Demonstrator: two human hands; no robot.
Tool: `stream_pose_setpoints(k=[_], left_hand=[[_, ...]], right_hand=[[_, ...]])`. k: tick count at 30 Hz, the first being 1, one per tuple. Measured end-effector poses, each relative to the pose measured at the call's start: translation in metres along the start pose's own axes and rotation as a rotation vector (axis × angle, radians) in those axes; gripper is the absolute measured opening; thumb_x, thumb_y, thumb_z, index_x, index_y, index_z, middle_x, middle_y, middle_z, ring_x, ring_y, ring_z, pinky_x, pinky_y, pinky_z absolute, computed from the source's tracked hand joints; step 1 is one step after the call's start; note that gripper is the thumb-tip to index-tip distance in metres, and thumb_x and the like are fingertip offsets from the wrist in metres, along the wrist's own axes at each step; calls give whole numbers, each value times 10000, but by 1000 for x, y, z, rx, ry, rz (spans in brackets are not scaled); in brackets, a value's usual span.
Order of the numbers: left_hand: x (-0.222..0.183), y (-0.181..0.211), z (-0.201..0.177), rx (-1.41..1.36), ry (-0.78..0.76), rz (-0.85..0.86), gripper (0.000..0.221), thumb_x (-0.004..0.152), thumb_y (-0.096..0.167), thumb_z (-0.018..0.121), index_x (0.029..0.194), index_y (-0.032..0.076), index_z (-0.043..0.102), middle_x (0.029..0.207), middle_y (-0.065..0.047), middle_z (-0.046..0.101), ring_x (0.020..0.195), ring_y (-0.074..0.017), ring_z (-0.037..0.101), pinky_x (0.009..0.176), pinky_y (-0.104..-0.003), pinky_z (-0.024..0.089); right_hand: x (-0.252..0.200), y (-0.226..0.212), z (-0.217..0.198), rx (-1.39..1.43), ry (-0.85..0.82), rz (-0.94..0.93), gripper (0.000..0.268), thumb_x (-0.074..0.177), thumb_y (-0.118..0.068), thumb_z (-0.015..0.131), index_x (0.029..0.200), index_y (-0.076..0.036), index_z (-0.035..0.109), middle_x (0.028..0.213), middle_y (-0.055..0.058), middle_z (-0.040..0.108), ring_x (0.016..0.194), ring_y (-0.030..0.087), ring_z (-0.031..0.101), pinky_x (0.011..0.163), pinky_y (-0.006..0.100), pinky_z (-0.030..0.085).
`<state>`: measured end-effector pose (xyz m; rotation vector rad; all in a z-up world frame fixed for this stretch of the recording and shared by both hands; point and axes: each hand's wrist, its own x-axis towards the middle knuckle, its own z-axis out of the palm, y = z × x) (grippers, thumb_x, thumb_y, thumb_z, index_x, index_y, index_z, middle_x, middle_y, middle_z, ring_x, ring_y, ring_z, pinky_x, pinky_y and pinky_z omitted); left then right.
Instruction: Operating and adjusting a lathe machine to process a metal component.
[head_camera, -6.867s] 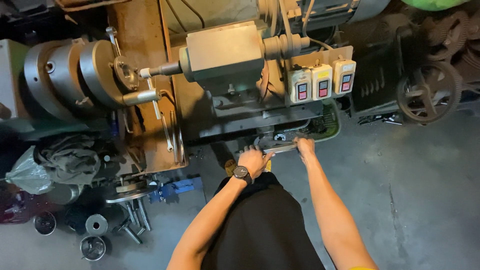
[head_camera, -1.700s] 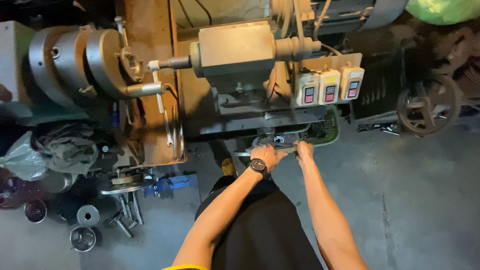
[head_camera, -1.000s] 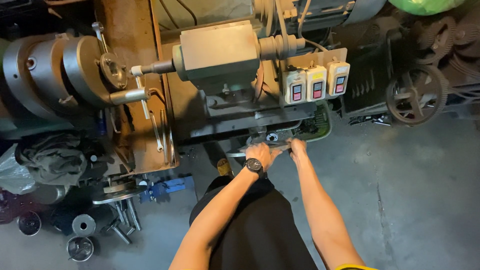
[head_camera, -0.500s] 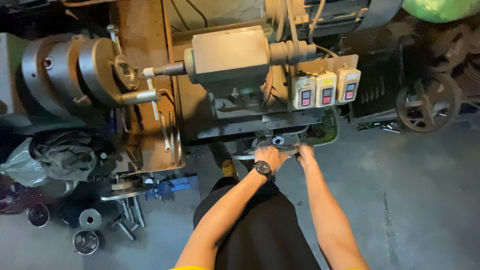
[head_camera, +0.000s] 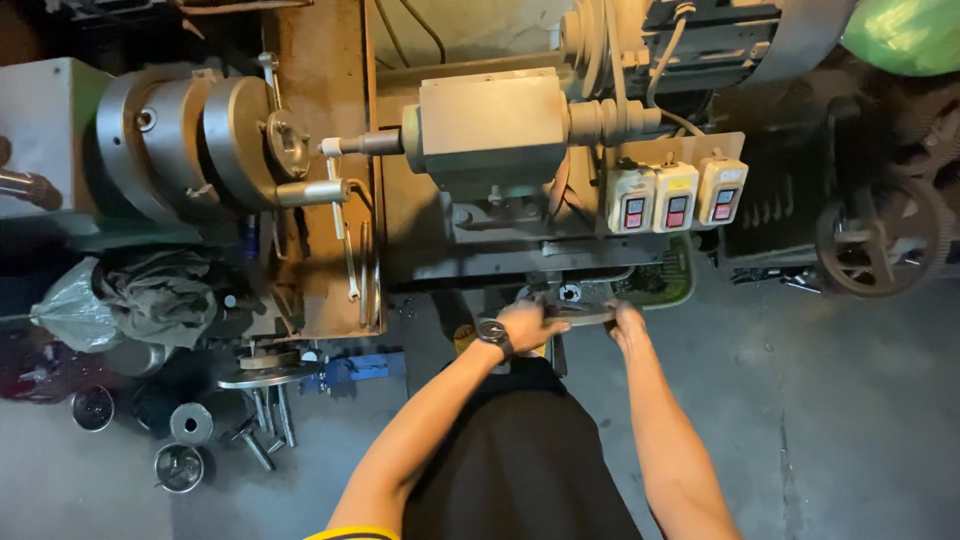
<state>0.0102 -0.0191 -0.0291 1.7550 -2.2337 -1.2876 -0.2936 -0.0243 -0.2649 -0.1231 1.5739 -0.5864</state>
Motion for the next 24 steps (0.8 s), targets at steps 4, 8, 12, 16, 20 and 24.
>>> stream_pose_setpoints(k=[4,8,12,16,20,24], left_hand=[[-12,-13,-25,-3,-112,-43,942,876,781,526,1153,-110,659,1106,-347,670,1021,-455,674,898,-525,544],[-20,-13,-34,-13,-246,-145,972,868,822,457,1117,-80,720,1155,-329,676,1076,-433,679,957,-503,546],[-23,-16,-19,0,-230,-156,919,922,768,421,1274,-50,646,1237,-340,636,1147,-454,630,1016,-539,495],[-27,-12,-17,-6,-185,-124,905,951,723,400,1437,-33,508,1322,-339,587,1239,-468,561,1072,-574,429],[-32,2,-25,-22,-187,-133,923,966,716,370,1509,-30,404,1422,-323,521,1352,-469,470,1131,-606,345],[-26,-2,-7,18,-175,-153,910,980,721,353,1496,-26,424,1499,-324,455,1437,-481,383,1167,-624,296]], right_hand=[[57,28,-20,211,-121,-73,76,967,-115,630,900,-90,607,735,12,532,563,131,496,471,293,411],[56,25,-21,179,-111,10,96,947,-155,592,875,-93,597,742,76,588,609,201,547,526,324,440],[31,12,-11,247,-99,-9,66,936,-105,561,903,-74,609,751,74,611,599,206,580,539,310,498],[57,22,-24,150,-75,14,89,953,-160,602,881,-112,621,657,46,502,494,172,451,423,303,354],[75,29,-30,306,-137,32,90,965,-115,592,878,-96,604,716,18,564,544,127,504,465,266,420],[43,15,-19,236,-90,2,107,963,-136,593,860,-106,587,741,15,589,572,125,550,471,274,443]])
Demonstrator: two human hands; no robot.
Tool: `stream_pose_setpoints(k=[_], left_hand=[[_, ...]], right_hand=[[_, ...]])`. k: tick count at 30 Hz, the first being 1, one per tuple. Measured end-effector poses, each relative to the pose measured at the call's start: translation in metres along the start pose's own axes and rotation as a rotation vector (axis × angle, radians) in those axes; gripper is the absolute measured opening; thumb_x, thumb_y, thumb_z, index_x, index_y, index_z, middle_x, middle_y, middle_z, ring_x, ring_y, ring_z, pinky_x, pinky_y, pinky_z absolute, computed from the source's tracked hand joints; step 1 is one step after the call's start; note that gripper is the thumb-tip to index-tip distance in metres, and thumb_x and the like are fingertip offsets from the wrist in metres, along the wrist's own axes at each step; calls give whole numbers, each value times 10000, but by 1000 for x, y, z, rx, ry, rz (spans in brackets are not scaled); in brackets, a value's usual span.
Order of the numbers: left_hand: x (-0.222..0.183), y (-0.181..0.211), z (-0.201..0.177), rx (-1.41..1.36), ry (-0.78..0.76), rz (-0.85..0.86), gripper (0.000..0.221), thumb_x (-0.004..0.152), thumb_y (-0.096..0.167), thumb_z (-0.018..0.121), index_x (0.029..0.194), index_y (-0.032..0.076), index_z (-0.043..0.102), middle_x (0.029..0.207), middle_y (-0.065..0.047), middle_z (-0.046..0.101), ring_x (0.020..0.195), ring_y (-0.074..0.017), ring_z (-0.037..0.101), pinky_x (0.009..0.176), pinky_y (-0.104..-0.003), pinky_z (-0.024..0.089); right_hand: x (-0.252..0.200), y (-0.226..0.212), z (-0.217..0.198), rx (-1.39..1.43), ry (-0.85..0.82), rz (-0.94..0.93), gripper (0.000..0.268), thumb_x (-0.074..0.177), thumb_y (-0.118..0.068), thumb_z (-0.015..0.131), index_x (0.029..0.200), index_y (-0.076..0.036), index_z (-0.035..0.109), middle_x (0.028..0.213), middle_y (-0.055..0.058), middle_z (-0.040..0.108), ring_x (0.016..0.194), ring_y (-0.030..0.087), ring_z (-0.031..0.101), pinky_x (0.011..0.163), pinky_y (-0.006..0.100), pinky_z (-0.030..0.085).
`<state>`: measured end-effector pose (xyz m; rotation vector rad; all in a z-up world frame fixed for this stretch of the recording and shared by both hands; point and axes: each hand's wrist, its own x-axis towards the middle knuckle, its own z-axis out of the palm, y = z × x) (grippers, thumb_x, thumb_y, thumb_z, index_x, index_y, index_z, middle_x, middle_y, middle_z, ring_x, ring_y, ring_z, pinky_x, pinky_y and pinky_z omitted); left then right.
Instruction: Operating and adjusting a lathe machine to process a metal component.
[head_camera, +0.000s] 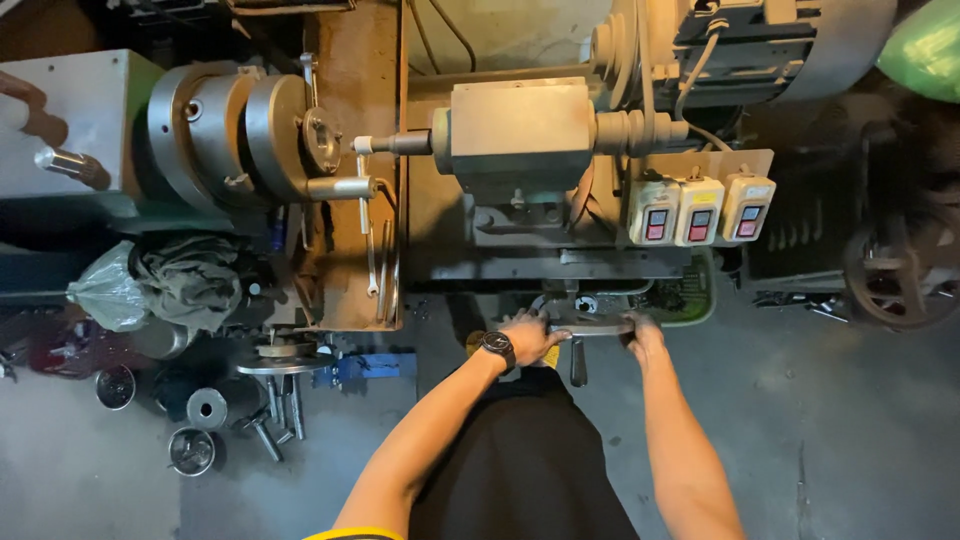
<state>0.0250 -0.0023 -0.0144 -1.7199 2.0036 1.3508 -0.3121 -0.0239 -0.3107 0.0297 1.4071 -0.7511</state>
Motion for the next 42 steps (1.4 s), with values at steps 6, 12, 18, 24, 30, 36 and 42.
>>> stream_pose_setpoints(k=[6,12,18,24,30,36,42], left_hand=[[-10,16,-14,-21,9,-13,923,976,717,366,1505,-39,402,1491,-350,441,1442,-520,342,1164,-628,292],[-7,25,-7,-17,16,-38,912,960,703,348,1517,-20,382,1442,-336,502,1412,-501,404,1140,-689,278],[9,21,10,55,-44,-28,894,1040,690,280,1475,-79,418,1454,-346,512,1418,-503,426,1138,-695,304],[11,37,11,111,19,-60,880,988,682,291,1483,-41,379,1449,-322,486,1390,-496,410,1078,-773,238],[39,78,27,253,56,-81,814,1032,657,377,1413,-48,517,1312,-282,638,1290,-437,562,1127,-738,271],[75,130,50,460,135,-6,591,1003,512,504,1204,-20,665,1230,-233,668,1211,-409,613,1167,-680,277],[-33,125,-17,111,404,488,469,887,265,648,1231,-50,597,1288,-283,560,1245,-436,527,1141,-613,311]], right_hand=[[6,1,-11,-162,-40,1,145,961,-230,627,854,-134,612,721,25,592,494,151,458,363,294,284],[-7,-4,6,86,-72,43,123,964,-167,550,922,-80,626,830,55,665,683,172,650,585,294,547],[44,29,-30,233,-74,1,196,1027,-306,619,958,-123,632,823,27,635,658,173,613,555,335,505],[-84,45,2,137,104,-357,296,1013,-219,580,1068,61,657,983,96,739,829,220,733,741,384,639],[-279,41,80,-732,226,-396,392,1057,-364,586,1199,-35,743,852,184,713,757,281,670,655,382,511],[-278,3,83,-1238,412,-615,403,910,-179,608,1296,-96,690,929,290,718,874,480,672,718,529,519],[-89,92,-16,-1262,168,-793,397,879,-278,622,1235,-114,680,1090,194,744,1016,421,687,838,485,549]])
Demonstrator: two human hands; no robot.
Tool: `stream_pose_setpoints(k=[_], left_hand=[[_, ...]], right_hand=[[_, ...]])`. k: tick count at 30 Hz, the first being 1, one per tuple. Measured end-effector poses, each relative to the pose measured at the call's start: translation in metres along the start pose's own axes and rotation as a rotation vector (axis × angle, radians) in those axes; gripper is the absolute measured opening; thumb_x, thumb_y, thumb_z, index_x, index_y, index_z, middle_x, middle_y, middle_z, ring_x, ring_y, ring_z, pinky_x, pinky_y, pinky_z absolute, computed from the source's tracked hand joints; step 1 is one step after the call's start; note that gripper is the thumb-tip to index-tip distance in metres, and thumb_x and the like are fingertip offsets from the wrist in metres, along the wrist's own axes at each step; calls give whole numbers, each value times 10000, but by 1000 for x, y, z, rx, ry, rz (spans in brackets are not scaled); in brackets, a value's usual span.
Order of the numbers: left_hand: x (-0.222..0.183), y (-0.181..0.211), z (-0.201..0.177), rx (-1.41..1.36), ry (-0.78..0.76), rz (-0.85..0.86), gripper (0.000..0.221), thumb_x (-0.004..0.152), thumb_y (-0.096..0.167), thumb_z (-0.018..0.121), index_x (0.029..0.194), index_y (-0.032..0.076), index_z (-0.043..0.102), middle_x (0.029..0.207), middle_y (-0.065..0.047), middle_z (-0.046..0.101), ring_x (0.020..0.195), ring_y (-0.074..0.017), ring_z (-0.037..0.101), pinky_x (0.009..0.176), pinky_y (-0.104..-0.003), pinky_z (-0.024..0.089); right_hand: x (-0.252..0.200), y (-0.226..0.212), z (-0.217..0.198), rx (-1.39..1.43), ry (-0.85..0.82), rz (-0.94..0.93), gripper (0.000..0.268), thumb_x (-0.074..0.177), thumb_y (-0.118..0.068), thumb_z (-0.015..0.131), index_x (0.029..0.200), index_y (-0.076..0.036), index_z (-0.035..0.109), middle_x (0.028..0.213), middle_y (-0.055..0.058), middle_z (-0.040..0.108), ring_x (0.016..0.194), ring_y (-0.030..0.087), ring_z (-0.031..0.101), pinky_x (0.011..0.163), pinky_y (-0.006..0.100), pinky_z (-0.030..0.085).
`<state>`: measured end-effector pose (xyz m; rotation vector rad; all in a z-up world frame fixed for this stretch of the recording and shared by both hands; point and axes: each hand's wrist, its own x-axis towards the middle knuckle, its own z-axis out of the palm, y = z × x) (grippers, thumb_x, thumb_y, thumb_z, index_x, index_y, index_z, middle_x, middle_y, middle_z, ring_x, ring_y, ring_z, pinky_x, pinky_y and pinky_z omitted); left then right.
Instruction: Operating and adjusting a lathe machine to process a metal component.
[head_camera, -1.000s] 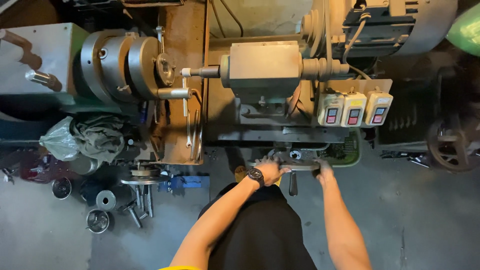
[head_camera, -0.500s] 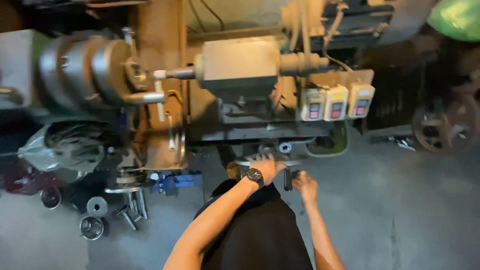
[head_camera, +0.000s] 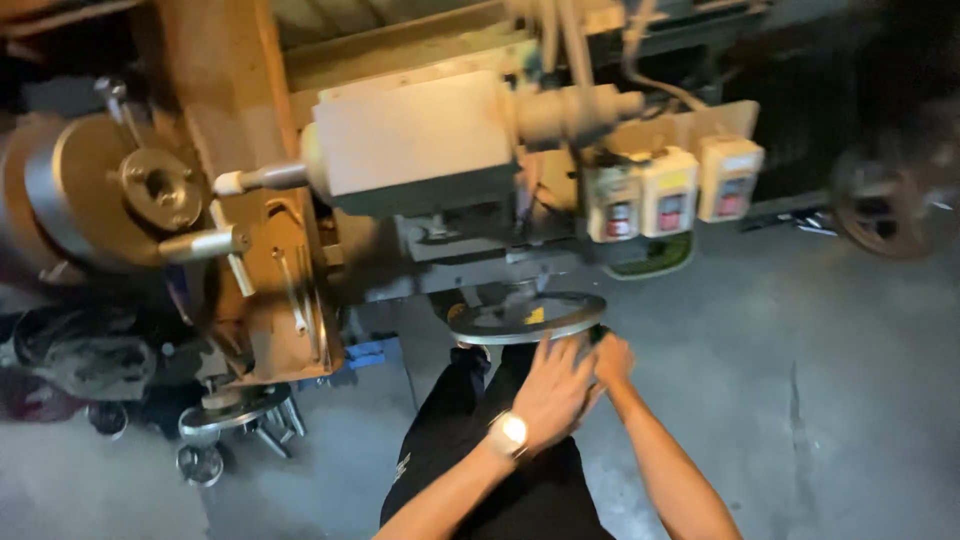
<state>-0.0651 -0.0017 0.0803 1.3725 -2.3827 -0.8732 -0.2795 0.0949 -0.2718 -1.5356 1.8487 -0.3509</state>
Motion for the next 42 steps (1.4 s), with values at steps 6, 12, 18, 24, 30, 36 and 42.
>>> stream_pose_setpoints(k=[6,12,18,24,30,36,42], left_hand=[[-119,-64,-20,-215,202,-385,376,878,133,729,1197,-28,611,1239,-216,604,1122,-409,587,975,-458,471],[-167,-71,-17,-252,233,-577,329,894,143,728,1153,-17,605,1182,-210,608,1077,-410,584,935,-457,476],[-165,-66,-45,-348,450,-465,322,904,104,689,1185,-26,599,1205,-209,616,1121,-405,595,956,-448,484],[-190,-103,-103,-402,634,-505,243,939,127,697,1125,-22,647,1085,-196,663,1023,-388,651,892,-436,535],[-242,-181,-166,-429,955,-680,132,922,145,707,964,22,727,888,-149,744,788,-316,746,708,-374,578],[-268,-270,-265,-513,964,-869,182,966,181,663,1023,26,738,845,-77,751,645,-188,635,602,-333,502],[-246,-359,-282,-834,786,-549,278,1049,205,585,1145,-17,721,989,-42,752,872,-78,622,764,-245,503]], right_hand=[[31,-14,268,486,-140,15,452,995,-299,545,1347,-21,602,1380,167,629,1294,321,560,1122,435,412],[-20,-200,165,337,-617,228,569,959,-463,636,1351,-51,639,1364,193,656,1298,315,595,1109,417,454],[-19,-130,112,419,-607,-485,408,994,-337,657,1183,5,774,1356,247,662,1265,338,589,1048,444,429],[-28,-282,-86,240,-878,45,332,940,-263,671,1005,27,817,818,95,809,718,137,690,691,301,563],[-39,-445,-83,475,-829,-16,282,943,-174,671,1008,76,784,833,128,796,731,159,713,672,313,588],[-36,-594,13,730,-696,-146,355,1016,-211,576,1216,59,690,1060,113,774,847,153,720,709,284,600],[-26,-685,64,1438,-772,136,453,1037,-297,510,1326,46,568,1136,131,709,976,214,737,834,344,627]])
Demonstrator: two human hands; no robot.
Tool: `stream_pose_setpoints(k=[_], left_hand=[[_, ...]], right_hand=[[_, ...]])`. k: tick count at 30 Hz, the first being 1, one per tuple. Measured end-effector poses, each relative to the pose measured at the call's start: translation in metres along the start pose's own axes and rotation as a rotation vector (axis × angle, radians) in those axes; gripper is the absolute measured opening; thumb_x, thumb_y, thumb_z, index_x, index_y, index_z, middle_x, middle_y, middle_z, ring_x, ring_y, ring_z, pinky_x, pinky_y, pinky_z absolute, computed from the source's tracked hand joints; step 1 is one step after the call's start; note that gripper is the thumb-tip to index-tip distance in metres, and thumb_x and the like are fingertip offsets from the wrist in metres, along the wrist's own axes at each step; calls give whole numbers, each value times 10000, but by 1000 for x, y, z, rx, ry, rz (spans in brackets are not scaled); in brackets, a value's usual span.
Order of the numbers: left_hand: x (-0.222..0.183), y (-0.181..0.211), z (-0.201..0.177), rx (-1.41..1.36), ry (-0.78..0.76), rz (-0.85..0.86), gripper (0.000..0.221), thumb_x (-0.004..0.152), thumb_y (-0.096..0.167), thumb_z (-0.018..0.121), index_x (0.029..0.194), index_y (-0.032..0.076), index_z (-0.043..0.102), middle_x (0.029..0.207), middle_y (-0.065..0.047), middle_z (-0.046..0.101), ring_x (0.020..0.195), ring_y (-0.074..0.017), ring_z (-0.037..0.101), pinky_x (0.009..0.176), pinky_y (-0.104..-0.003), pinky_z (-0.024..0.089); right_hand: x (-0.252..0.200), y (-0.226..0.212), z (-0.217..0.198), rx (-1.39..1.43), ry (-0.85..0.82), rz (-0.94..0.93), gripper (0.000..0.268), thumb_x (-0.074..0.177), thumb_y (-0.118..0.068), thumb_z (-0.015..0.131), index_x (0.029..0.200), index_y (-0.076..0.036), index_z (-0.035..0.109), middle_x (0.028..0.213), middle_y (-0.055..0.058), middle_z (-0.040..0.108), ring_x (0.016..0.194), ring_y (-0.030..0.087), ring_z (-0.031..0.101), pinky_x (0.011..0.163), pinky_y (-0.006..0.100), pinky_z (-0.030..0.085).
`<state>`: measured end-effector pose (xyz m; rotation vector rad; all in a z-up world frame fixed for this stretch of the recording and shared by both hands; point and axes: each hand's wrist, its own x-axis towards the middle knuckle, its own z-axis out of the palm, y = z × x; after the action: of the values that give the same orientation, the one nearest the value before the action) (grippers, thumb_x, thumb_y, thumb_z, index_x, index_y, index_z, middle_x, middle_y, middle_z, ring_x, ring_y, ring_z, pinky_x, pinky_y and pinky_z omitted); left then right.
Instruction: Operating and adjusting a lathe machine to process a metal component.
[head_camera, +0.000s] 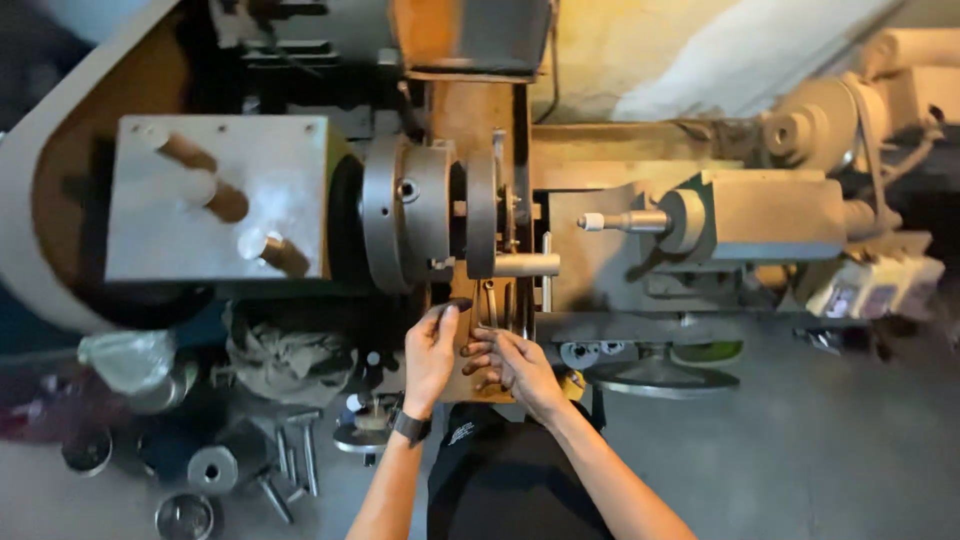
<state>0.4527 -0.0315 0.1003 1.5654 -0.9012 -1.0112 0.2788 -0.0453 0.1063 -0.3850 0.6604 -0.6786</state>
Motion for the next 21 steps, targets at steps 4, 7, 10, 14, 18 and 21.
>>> stream_pose_setpoints(k=[4,7,10,14,18,21], left_hand=[[23,13,5,-126,-203,-71,312,1057,232,574,1173,-15,725,1007,-39,772,897,-56,646,794,-235,532],[32,18,10,-299,-354,-241,305,1040,222,595,1146,-12,758,1014,-56,778,862,-89,667,754,-272,530],[35,9,11,-541,-335,-460,249,990,168,644,1101,-28,750,1013,-95,788,851,-152,709,750,-324,561],[38,-3,12,-573,-345,-420,223,998,146,646,1082,-36,743,1026,-104,773,865,-186,702,740,-351,555],[40,5,9,-592,-390,-378,222,1015,147,623,1089,-30,735,1031,-102,768,956,-194,722,856,-333,573],[42,8,9,-670,-393,-414,196,997,130,622,1103,-6,715,1026,-100,758,947,-206,716,851,-360,577]], right_hand=[[15,11,-2,-306,161,-63,344,1002,-248,563,1252,-21,627,1033,63,719,871,155,729,680,307,574],[20,11,-6,-710,223,-223,346,1076,-257,620,998,55,749,863,70,736,781,95,648,687,296,547],[22,5,11,-724,198,-231,378,1052,-287,608,886,23,749,773,23,738,714,74,665,668,285,549],[17,-11,45,-990,361,-332,271,1011,-217,620,901,5,731,773,96,713,660,202,673,605,358,546],[15,-18,70,-1465,514,-739,184,957,-149,628,870,-2,697,810,176,703,697,357,689,625,409,551],[15,-15,68,-1236,504,-478,203,974,-163,623,876,-5,704,767,147,707,638,306,715,593,386,551]])
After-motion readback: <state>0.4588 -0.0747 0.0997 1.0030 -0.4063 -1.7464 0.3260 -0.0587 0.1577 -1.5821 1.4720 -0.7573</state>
